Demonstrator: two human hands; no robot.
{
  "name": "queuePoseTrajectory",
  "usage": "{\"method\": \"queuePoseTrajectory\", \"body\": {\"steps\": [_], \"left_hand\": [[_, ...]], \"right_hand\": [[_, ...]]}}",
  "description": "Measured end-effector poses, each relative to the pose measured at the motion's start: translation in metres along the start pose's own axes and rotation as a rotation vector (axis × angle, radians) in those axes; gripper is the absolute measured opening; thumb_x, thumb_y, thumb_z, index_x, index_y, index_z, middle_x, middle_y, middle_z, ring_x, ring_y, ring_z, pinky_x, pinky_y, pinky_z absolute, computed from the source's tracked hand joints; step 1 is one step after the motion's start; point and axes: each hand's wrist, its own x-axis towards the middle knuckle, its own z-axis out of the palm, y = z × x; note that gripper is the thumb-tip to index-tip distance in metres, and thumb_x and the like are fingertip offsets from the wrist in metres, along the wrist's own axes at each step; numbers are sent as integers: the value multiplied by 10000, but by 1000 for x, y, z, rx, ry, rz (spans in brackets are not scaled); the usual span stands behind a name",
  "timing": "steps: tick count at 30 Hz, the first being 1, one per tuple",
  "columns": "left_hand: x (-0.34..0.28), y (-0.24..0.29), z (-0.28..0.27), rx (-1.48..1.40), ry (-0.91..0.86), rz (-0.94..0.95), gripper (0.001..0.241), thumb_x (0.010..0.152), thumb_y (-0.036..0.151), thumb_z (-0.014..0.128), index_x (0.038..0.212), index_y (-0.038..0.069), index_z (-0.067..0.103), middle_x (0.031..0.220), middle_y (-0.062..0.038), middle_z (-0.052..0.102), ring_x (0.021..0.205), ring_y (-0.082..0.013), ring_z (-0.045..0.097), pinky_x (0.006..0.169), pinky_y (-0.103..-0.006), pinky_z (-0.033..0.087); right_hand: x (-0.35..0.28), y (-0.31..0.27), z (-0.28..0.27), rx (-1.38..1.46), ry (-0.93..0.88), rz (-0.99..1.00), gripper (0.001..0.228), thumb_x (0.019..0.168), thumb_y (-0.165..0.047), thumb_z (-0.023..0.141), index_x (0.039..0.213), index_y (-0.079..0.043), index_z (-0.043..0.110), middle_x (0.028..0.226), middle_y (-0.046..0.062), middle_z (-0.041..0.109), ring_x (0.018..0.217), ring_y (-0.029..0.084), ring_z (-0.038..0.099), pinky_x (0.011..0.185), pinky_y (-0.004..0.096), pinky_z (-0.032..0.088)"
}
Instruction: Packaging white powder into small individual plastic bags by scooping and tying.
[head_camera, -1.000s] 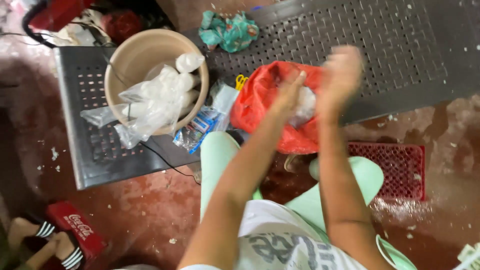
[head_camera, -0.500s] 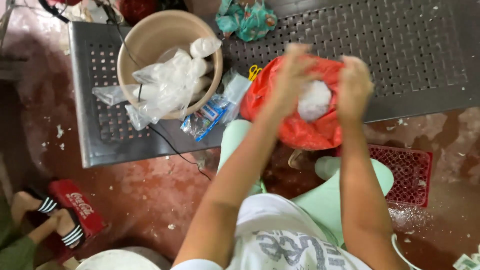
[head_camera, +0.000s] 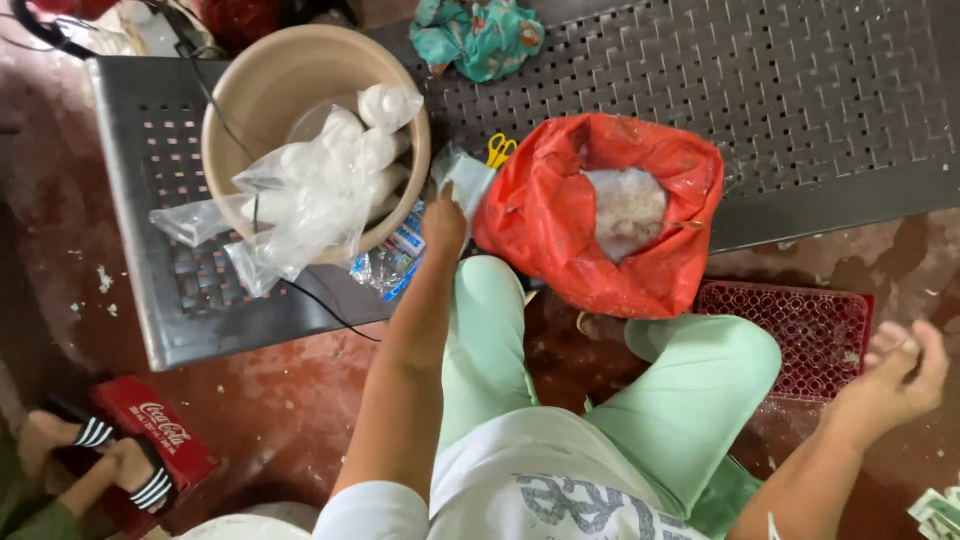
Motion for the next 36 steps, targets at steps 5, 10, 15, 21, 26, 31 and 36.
{"method": "queuePoseTrajectory", "body": {"steps": [5, 10, 15, 21, 26, 31, 36], "left_hand": [[69, -41, 45, 1033, -535, 281, 519, 1009, 161, 202, 1507, 106, 342, 1646, -74, 115, 1403, -360, 313, 1150, -422, 273], [68, -45, 33, 821, -364, 521, 514, 992, 90, 323, 1506, 74, 343, 1549, -124, 364, 1442, -364, 285, 1182, -559, 111], [32, -10, -10, -259, -10, 198, 589, 887, 44, 411, 1473, 5, 369, 1514, -200, 404, 1393, -372, 387, 1175, -396, 273], [-17, 37, -57, -623, 27, 54, 385, 921, 75, 482, 1282, 43, 613, 1364, -103, 559, 864, -238, 671, 720, -325, 564], [-42, 53, -77, -603, 318, 90, 184, 788, -26, 608, 841, 134, 684, 783, 20, 688, 691, -124, 607, 648, -278, 504], [-22, 11, -81, -105, 298, 158, 135, 890, 157, 576, 946, 165, 698, 898, -74, 622, 712, -322, 629, 600, -461, 482], [-30, -21, -87, 311, 60, -1, 123, 981, 111, 441, 934, 137, 551, 779, -106, 719, 684, -388, 694, 565, -504, 517]], "right_hand": [[-18, 22, -3, 27, -23, 273, 352, 1114, 69, 433, 1286, -150, 648, 1085, 25, 707, 889, 39, 682, 741, 91, 572], [-25, 31, -2, 4, -116, 184, 298, 1155, 75, 433, 1344, -65, 615, 1112, 102, 675, 869, 131, 655, 714, 192, 550], [-28, 23, 10, 48, -146, 200, 289, 1153, 68, 425, 1327, -53, 622, 1051, 101, 674, 842, 135, 655, 708, 205, 560], [-33, 4, 15, 98, -172, 158, 251, 1151, 58, 431, 1294, -37, 614, 1023, 122, 660, 832, 159, 641, 720, 233, 545], [-36, 5, 8, 130, -172, 176, 244, 1156, 30, 429, 1271, -46, 630, 979, 113, 667, 809, 150, 647, 712, 223, 547], [-35, -10, -2, 131, -173, 216, 254, 1151, 13, 432, 1252, -96, 637, 977, 62, 668, 823, 119, 648, 712, 203, 551], [-32, -11, -18, 116, -157, 212, 264, 1165, 20, 425, 1253, -106, 639, 974, 44, 673, 807, 102, 651, 684, 186, 553]]}}
